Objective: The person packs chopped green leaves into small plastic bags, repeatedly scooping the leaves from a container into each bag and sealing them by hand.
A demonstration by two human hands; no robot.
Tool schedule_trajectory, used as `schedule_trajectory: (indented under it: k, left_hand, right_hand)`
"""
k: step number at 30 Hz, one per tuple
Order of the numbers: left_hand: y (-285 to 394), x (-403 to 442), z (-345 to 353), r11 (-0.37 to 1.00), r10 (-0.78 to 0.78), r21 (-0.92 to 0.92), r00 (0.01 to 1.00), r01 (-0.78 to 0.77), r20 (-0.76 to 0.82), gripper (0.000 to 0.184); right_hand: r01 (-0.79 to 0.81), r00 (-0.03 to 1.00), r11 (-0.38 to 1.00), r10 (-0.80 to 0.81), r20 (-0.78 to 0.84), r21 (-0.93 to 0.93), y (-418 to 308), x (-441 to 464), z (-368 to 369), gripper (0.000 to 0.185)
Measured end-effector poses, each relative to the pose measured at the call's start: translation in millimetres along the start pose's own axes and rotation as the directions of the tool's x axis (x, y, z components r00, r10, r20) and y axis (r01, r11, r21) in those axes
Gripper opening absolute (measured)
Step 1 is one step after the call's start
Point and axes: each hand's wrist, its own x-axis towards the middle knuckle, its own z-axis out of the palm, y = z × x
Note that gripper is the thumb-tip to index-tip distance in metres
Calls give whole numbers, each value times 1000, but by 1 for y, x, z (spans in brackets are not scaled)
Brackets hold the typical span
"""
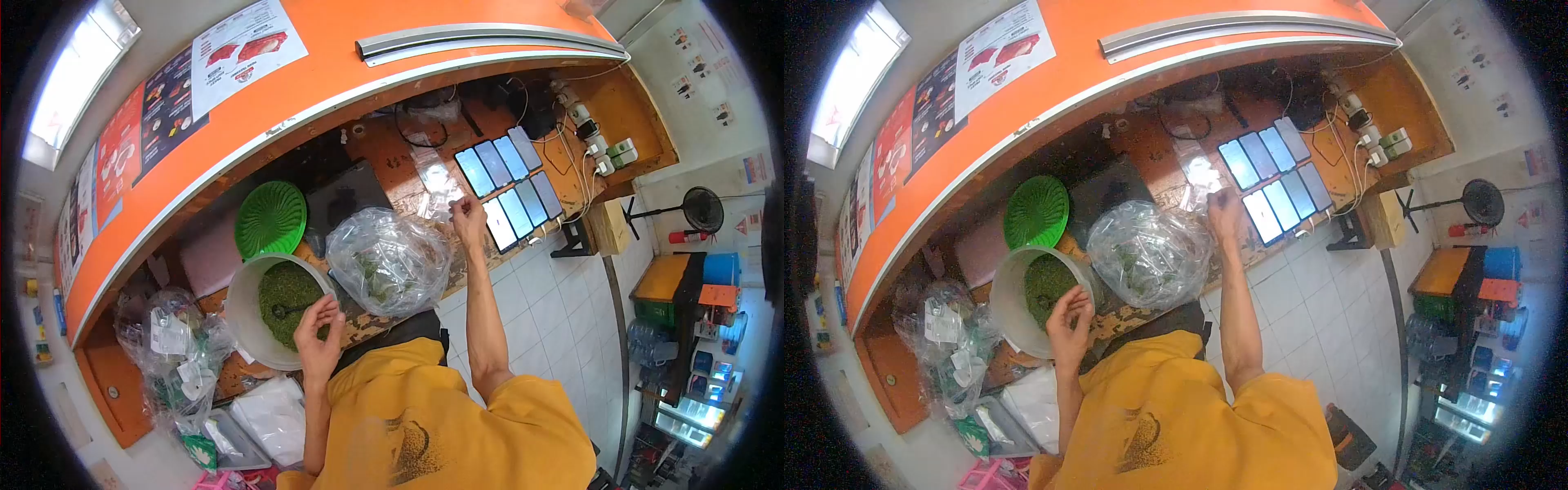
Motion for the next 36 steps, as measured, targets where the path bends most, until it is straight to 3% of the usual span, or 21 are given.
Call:
schedule_trajectory:
  k: [1, 2, 6, 8, 11, 12, 13, 15, 17, 19, 20, 23, 26, 32, 36]
  left_hand:
    - [1, 5, 3, 1000, -4, -25, 999, 5, 40, 44]
    - [2, 11, 7, 999, -5, -50, 997, 9, 80, 43]
    - [12, 36, 24, 982, -36, -173, 979, 72, 203, 42]
    - [23, 51, 34, 933, -67, -325, 963, 152, 260, 44]
    - [25, 64, 49, 736, -80, -595, 915, 322, 395, 48]
    - [24, 66, 52, 654, -88, -648, 891, 389, 446, 39]
    - [18, 67, 47, 669, -57, -627, 869, 399, 492, 34]
    - [11, 68, 36, 702, -13, -574, 814, 421, 581, 24]
    - [14, 60, 32, 784, -52, -523, 875, 334, 481, 18]
    - [16, 55, 27, 825, -74, -495, 920, 274, 386, 15]
    - [15, 52, 25, 828, -83, -497, 934, 258, 347, 15]
    - [10, 45, 21, 836, -107, -501, 961, 225, 253, 14]
    - [2, 40, 19, 814, -83, -549, 973, 190, 213, 15]
    - [-3, 29, 9, 847, -20, -523, 990, 91, 141, 16]
    - [8, 23, 6, 939, 72, -341, 995, -47, 61, 17]
  right_hand:
    - [-7, 1000, 995, 4, 27, 101, -24, -1, -6, 12]
    - [-149, 984, 968, 126, 123, 201, -48, -5, -16, 4]
    - [-264, 921, 819, 56, 386, 510, -134, -21, -55, 16]
    - [-323, 839, 767, -38, 542, 555, -188, -42, -86, 20]
    - [-371, 721, 741, -150, 676, 560, -221, -76, -105, 24]
    - [-376, 686, 749, -170, 707, 545, -235, -86, -113, 24]
    - [-375, 652, 761, -190, 734, 530, -245, -95, -118, 24]
    - [-379, 658, 787, -142, 740, 488, -241, -100, -117, 26]
    - [-352, 680, 839, -75, 730, 414, -240, -105, -115, 26]
    - [66, 892, 960, -179, 414, 273, -242, -117, -101, 28]
    - [248, 930, 959, -274, 246, 134, -245, -126, -93, 30]
    - [197, 911, 946, -274, 308, 260, -265, -162, -81, 33]
    - [211, 810, 927, -344, 476, 310, -290, -199, -68, 34]
    - [157, 804, 904, -350, 480, 397, -283, -215, -55, 26]
    - [340, 793, 889, -446, 415, 307, -282, -214, -55, 25]
